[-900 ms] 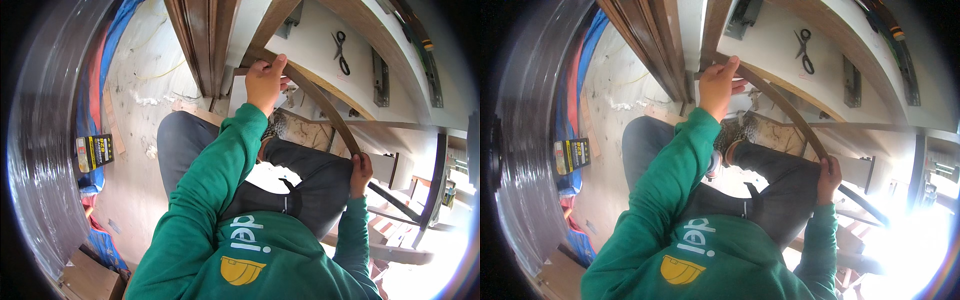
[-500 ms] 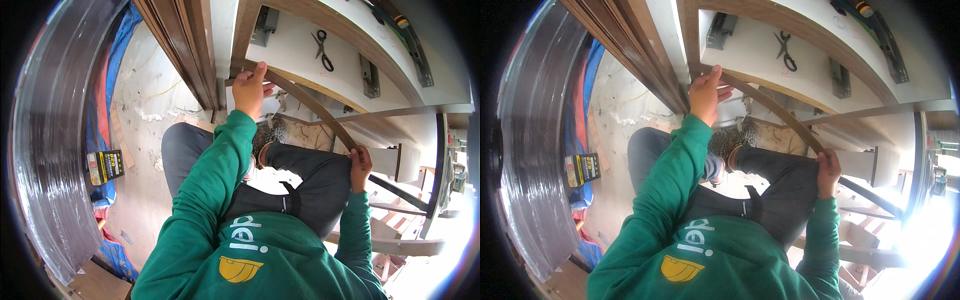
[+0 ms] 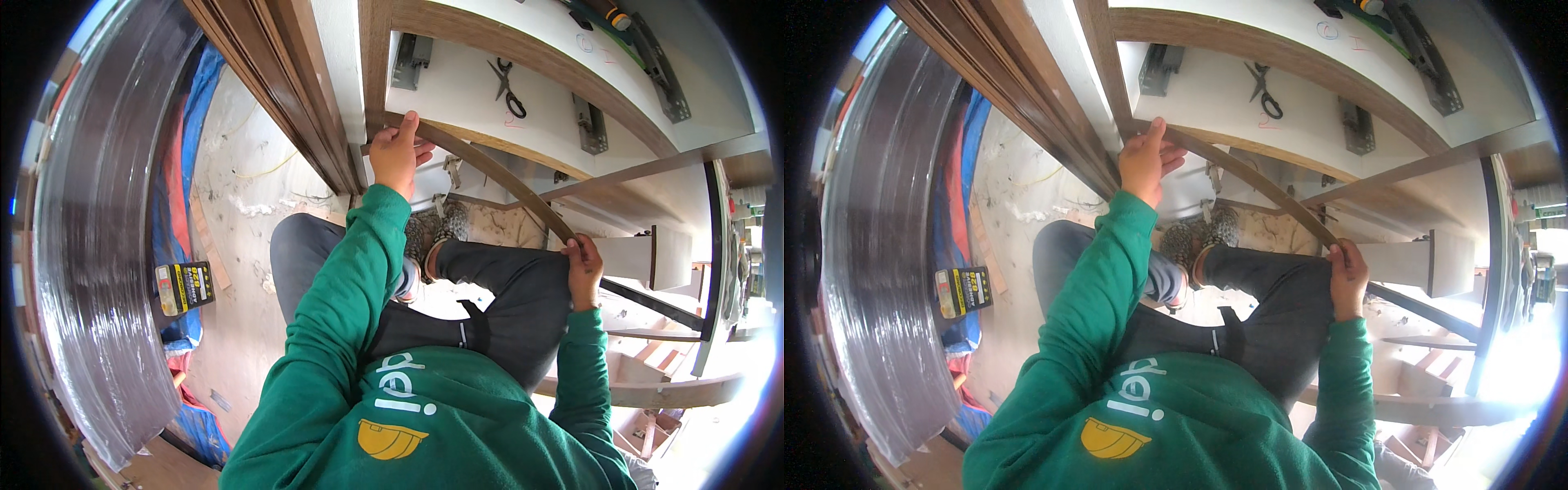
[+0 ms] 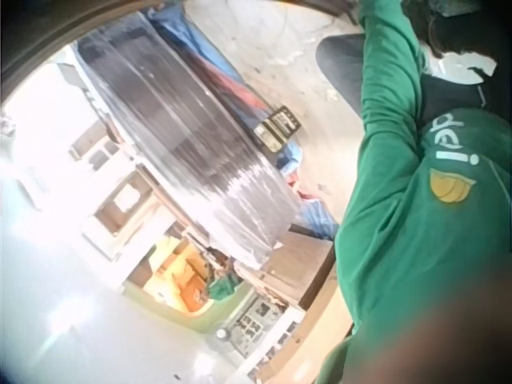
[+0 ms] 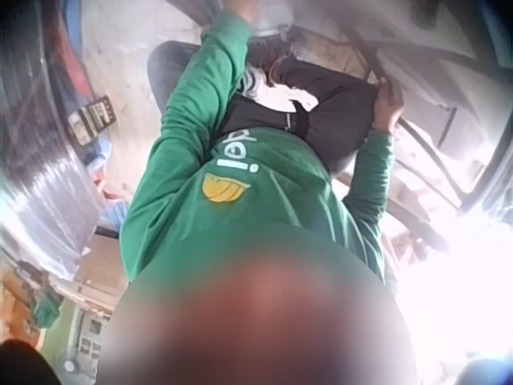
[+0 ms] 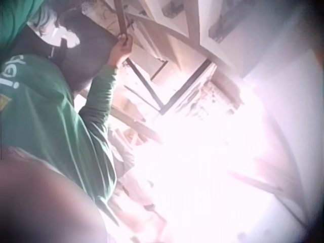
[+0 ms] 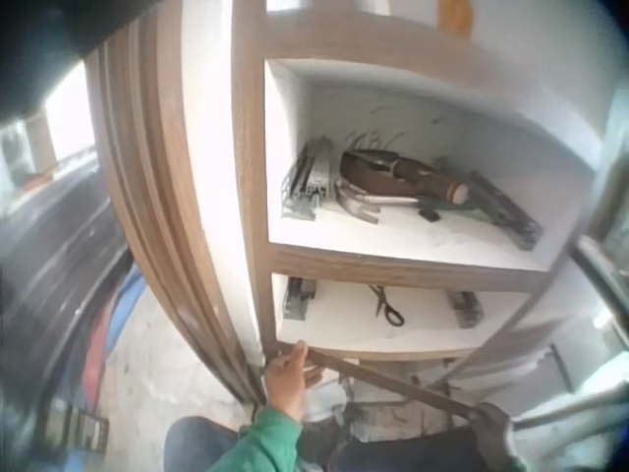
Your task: The person installs a curved wooden trim piece along the edge of a white cabinet. They repeatedly align and press the trim into place, then use a hammer to tap it flush. The trim remains attached to the cabinet edge by the end of the clip.
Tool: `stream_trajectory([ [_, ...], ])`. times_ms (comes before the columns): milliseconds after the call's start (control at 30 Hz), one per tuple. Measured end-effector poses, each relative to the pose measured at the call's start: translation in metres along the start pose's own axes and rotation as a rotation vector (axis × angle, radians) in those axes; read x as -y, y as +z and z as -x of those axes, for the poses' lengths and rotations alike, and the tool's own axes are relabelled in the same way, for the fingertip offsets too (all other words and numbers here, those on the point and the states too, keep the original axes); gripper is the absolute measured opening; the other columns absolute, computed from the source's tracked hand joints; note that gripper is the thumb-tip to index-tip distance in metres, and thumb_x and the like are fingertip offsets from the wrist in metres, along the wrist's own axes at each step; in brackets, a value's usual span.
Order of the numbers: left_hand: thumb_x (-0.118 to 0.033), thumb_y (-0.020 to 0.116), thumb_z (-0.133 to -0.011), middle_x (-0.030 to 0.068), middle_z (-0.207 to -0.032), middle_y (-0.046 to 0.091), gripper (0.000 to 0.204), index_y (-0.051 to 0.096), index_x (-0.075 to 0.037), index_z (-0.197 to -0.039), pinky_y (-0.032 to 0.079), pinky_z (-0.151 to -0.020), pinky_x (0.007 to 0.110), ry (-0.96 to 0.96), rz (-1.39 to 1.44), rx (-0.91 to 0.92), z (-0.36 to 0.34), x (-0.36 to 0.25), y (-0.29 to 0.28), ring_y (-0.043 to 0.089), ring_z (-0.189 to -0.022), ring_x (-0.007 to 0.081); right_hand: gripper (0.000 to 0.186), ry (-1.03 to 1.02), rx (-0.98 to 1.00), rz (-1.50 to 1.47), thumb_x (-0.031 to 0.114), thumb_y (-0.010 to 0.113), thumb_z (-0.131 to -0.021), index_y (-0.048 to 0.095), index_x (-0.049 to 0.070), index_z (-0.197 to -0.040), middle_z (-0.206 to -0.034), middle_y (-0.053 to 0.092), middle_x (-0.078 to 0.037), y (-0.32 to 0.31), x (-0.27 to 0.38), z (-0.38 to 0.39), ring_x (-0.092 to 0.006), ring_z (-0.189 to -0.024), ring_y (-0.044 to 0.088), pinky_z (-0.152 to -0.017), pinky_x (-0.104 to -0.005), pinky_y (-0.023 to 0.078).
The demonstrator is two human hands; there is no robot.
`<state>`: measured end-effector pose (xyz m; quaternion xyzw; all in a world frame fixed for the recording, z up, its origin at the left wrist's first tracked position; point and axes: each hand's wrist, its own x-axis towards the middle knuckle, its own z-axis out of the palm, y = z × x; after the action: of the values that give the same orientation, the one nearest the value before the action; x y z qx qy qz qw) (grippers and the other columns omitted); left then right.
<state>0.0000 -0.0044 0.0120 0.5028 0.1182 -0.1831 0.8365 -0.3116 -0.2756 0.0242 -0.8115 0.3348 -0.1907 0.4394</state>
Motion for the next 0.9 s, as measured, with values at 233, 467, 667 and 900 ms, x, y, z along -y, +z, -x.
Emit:
stream_trajectory([
  [233,-0.044,0.074,-0.096,0.0165,-0.099,0.064,0.056,0.055,0.006,-0.114,0.065,-0.075,0.040,-0.006,-0.019,0.027,-0.002,0.002,-0.002,0.075,-0.089,0.0320,0.017,0.072,-0.086,-0.199,0.010,0.065,-0.102,0.066,-0.003,-0.113,-0.091,0.069,-0.005,0.004,-0.001,-0.012,-0.0118,-0.080,0.066,-0.075,-0.0265,0.052],
  [467,-0.042,0.070,-0.099,0.0207,-0.109,0.062,0.057,0.051,0.005,-0.124,0.064,-0.083,0.042,-0.031,-0.019,0.008,-0.003,0.001,0.002,0.072,-0.095,0.0350,0.016,0.084,-0.170,-0.491,0.012,0.067,-0.101,0.066,0.001,-0.113,-0.092,0.069,-0.002,0.012,-0.018,-0.027,-0.0127,-0.079,0.068,-0.074,-0.0275,0.056],
  [667,-0.042,0.070,-0.099,0.0204,-0.112,0.058,0.064,0.046,0.007,-0.132,0.062,-0.088,0.045,-0.028,-0.019,0.030,0.003,-0.003,0.005,0.070,-0.101,0.0353,0.009,0.092,-0.258,-0.611,0.007,0.067,-0.101,0.066,0.003,-0.108,-0.093,0.068,-0.002,0.023,-0.019,-0.038,-0.0126,-0.081,0.067,-0.076,-0.0272,0.056],
  [900,-0.043,0.069,-0.100,0.0225,-0.120,0.054,0.068,0.042,0.008,-0.137,0.061,-0.092,0.046,-0.026,-0.018,0.047,0.003,-0.003,0.007,0.069,-0.104,0.0373,0.011,0.100,-0.319,-0.742,0.003,0.066,-0.099,0.066,-0.002,-0.109,-0.095,0.067,-0.005,0.031,-0.021,-0.057,-0.0131,-0.080,0.064,-0.075,-0.0279,0.056],
])
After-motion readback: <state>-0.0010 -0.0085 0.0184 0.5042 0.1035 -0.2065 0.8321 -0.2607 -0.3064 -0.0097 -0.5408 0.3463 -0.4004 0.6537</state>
